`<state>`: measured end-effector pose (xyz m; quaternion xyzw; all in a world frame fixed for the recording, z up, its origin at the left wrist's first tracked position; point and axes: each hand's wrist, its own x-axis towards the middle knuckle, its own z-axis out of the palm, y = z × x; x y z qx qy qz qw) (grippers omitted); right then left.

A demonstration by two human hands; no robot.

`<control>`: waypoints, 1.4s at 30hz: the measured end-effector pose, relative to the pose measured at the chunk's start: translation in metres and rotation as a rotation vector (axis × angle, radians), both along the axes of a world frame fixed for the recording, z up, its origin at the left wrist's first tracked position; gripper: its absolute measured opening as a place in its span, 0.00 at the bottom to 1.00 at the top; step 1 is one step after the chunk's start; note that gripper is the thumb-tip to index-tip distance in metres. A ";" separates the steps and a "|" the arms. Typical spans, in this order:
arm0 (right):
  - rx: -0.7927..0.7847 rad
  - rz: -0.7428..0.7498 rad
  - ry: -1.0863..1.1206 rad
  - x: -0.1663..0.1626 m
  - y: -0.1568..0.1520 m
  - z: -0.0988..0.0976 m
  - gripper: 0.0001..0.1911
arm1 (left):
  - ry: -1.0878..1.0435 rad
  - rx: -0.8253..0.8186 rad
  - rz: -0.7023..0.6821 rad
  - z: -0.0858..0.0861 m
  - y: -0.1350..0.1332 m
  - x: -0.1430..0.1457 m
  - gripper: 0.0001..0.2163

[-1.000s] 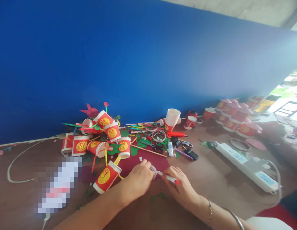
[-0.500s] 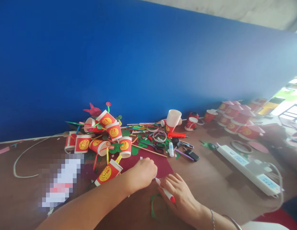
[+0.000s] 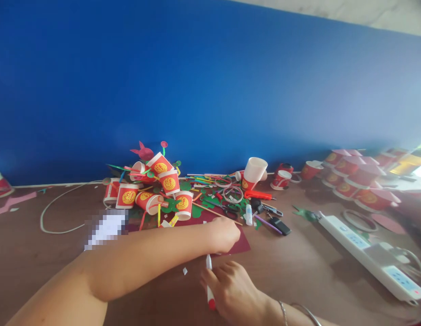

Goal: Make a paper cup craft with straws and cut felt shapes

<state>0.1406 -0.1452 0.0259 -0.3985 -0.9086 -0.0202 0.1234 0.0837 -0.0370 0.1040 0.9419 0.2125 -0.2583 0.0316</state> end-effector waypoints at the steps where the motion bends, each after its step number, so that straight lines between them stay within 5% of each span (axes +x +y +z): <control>1: -0.001 -0.018 -0.016 -0.005 0.004 0.000 0.09 | 0.001 0.000 0.003 0.001 0.000 0.001 0.10; 14: -0.035 -0.263 -0.178 -0.031 0.024 -0.004 0.11 | -0.003 -0.020 0.005 0.008 -0.001 -0.001 0.09; 29: -0.040 -0.222 -0.086 -0.027 0.022 -0.005 0.07 | -0.013 -0.023 0.026 0.002 0.001 0.000 0.08; 42: -0.144 -0.083 0.147 0.020 0.004 -0.004 0.08 | -0.042 -0.013 -0.008 -0.002 0.003 -0.003 0.10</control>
